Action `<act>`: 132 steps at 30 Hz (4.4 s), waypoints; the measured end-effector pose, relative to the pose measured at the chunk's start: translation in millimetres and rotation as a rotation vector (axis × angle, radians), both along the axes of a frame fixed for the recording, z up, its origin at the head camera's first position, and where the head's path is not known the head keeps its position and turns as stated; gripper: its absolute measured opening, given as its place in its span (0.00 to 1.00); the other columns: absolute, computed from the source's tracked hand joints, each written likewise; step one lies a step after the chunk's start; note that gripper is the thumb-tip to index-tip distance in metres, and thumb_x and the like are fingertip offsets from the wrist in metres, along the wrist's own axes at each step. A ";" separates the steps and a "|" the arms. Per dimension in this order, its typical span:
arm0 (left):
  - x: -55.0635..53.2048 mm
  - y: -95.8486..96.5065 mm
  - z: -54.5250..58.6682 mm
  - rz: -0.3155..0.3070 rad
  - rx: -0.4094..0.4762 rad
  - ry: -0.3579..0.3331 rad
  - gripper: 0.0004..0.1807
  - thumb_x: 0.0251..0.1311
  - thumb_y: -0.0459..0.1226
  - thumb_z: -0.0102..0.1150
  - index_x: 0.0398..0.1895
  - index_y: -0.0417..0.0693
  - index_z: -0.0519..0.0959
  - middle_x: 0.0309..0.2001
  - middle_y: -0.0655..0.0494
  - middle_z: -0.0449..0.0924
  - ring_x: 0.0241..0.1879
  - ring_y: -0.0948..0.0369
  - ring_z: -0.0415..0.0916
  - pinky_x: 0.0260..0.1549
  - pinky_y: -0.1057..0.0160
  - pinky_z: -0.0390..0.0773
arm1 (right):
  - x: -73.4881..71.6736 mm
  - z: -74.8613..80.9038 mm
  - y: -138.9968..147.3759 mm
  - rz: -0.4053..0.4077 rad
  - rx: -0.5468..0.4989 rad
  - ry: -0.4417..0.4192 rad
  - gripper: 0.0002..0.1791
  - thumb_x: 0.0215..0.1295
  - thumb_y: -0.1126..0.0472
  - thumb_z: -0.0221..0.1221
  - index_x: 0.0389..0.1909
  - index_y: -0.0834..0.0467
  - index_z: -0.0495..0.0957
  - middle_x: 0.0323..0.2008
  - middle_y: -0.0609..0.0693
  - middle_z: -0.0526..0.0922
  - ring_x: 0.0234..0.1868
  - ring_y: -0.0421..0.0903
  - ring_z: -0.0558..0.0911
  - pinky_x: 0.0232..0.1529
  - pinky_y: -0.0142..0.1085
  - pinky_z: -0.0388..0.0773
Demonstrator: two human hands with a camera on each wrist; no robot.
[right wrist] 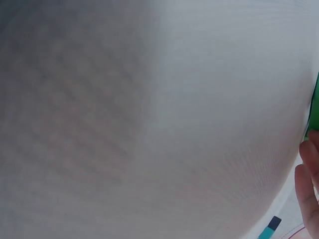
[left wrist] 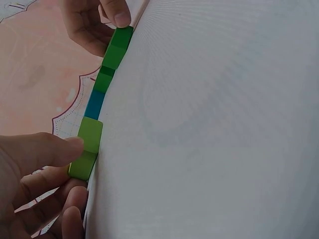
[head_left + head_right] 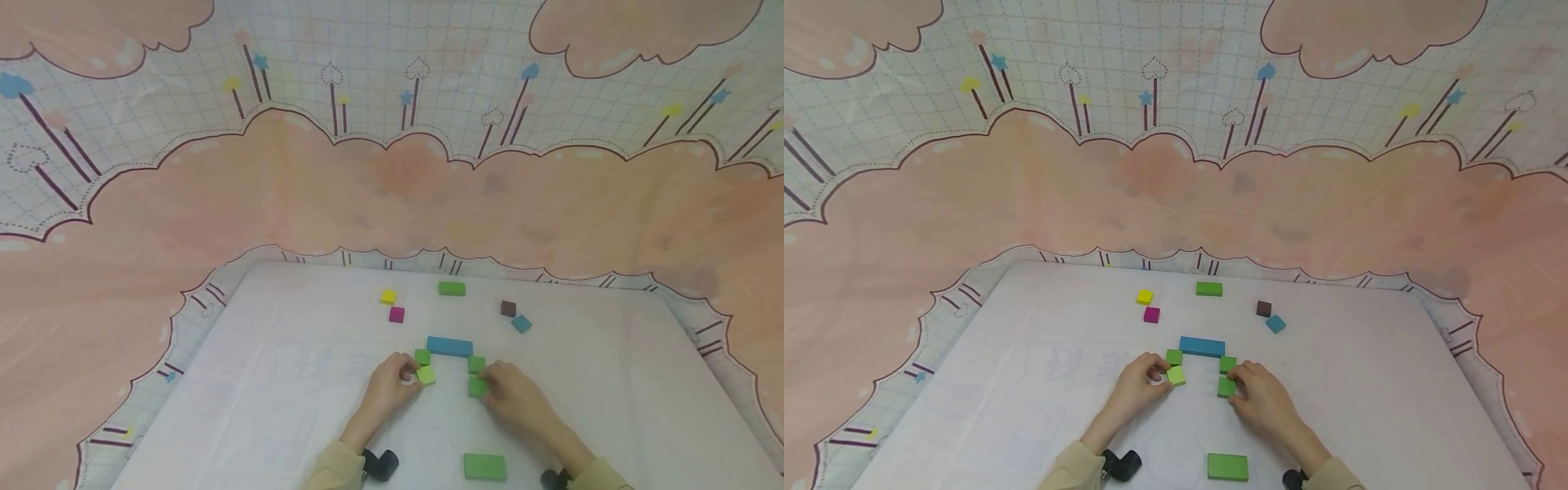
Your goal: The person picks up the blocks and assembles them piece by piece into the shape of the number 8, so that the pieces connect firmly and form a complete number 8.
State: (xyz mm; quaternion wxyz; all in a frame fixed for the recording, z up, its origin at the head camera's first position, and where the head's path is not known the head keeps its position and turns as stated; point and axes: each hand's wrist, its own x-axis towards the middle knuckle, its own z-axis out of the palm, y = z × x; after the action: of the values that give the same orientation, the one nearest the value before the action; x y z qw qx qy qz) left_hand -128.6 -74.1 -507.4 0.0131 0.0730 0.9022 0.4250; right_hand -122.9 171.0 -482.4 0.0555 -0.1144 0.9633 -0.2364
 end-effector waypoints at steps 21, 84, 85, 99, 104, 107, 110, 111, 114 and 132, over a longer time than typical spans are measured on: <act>-0.3 -0.6 -1.3 0.010 -0.003 -0.007 0.12 0.51 0.35 0.68 0.39 0.48 0.79 0.35 0.57 0.78 0.33 0.65 0.70 0.32 0.71 0.73 | 1.9 -1.4 3.0 -0.042 0.035 -0.035 0.17 0.53 0.60 0.67 0.46 0.53 0.80 0.41 0.46 0.82 0.49 0.47 0.80 0.55 0.47 0.77; 48.8 17.1 4.2 -0.206 -0.025 -0.041 0.11 0.53 0.40 0.67 0.41 0.53 0.80 0.35 0.65 0.77 0.33 0.73 0.68 0.33 0.74 0.73 | -3.3 -1.7 3.9 -0.104 0.055 -0.055 0.17 0.54 0.56 0.67 0.45 0.54 0.80 0.37 0.46 0.81 0.40 0.42 0.78 0.47 0.44 0.80; 50.2 18.8 3.3 -0.221 -0.031 -0.046 0.11 0.53 0.40 0.67 0.41 0.54 0.80 0.35 0.66 0.76 0.33 0.74 0.68 0.33 0.74 0.73 | -3.0 -1.3 3.9 -0.103 0.055 -0.053 0.17 0.54 0.56 0.67 0.45 0.54 0.80 0.37 0.46 0.81 0.40 0.43 0.78 0.47 0.44 0.80; 63.2 37.3 8.6 -0.434 -0.112 -0.156 0.16 0.54 0.46 0.66 0.47 0.58 0.81 0.37 0.72 0.77 0.38 0.77 0.70 0.42 0.73 0.75 | -1.7 -2.0 4.7 -0.088 0.057 -0.031 0.16 0.55 0.55 0.66 0.45 0.54 0.80 0.39 0.48 0.82 0.43 0.45 0.80 0.50 0.46 0.79; 67.0 42.5 8.9 -0.459 -0.115 -0.150 0.17 0.53 0.46 0.66 0.47 0.60 0.80 0.39 0.72 0.78 0.43 0.75 0.73 0.46 0.72 0.76 | -2.5 -4.1 5.6 -0.090 0.049 -0.025 0.17 0.55 0.55 0.66 0.45 0.54 0.80 0.40 0.48 0.82 0.44 0.46 0.80 0.50 0.47 0.79; 68.5 44.3 10.3 -0.468 -0.140 -0.136 0.18 0.51 0.46 0.67 0.48 0.60 0.80 0.40 0.72 0.78 0.44 0.74 0.73 0.47 0.71 0.76 | -2.5 -4.8 5.7 -0.093 0.042 -0.019 0.16 0.55 0.55 0.66 0.45 0.54 0.80 0.39 0.48 0.82 0.44 0.46 0.80 0.49 0.46 0.79; 69.7 45.7 11.0 -0.472 -0.168 -0.127 0.20 0.49 0.46 0.69 0.47 0.60 0.80 0.40 0.72 0.78 0.44 0.74 0.72 0.46 0.72 0.75 | -1.8 -4.5 5.2 -0.094 0.036 -0.013 0.16 0.54 0.56 0.66 0.44 0.55 0.80 0.38 0.48 0.82 0.42 0.45 0.79 0.48 0.45 0.79; 70.0 46.2 11.1 -0.474 -0.179 -0.123 0.20 0.48 0.46 0.70 0.47 0.61 0.80 0.40 0.72 0.77 0.43 0.74 0.71 0.45 0.72 0.75 | -1.4 -4.1 4.8 -0.094 0.038 -0.013 0.16 0.55 0.56 0.66 0.44 0.55 0.80 0.38 0.48 0.82 0.42 0.45 0.79 0.48 0.45 0.79; 70.3 47.5 11.7 -0.478 -0.204 -0.120 0.20 0.47 0.46 0.71 0.46 0.61 0.80 0.39 0.73 0.76 0.42 0.75 0.70 0.44 0.73 0.75 | -0.1 -2.9 3.6 -0.099 0.044 -0.022 0.16 0.55 0.55 0.65 0.45 0.55 0.80 0.39 0.48 0.82 0.44 0.46 0.80 0.50 0.47 0.79; 70.7 50.2 10.9 -0.524 -0.243 -0.108 0.17 0.47 0.43 0.71 0.42 0.60 0.81 0.32 0.74 0.72 0.35 0.77 0.65 0.38 0.75 0.72 | -0.4 -3.0 2.4 -0.106 0.055 -0.038 0.17 0.56 0.55 0.65 0.46 0.56 0.80 0.42 0.50 0.83 0.48 0.50 0.80 0.52 0.49 0.78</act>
State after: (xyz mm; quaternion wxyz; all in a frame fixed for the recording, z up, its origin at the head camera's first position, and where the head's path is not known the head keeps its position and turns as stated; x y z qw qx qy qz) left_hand -57.9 -23.9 -496.5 0.1791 0.2787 0.8948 0.2994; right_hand -123.2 173.4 -485.4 0.0640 -0.0571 0.9730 -0.2143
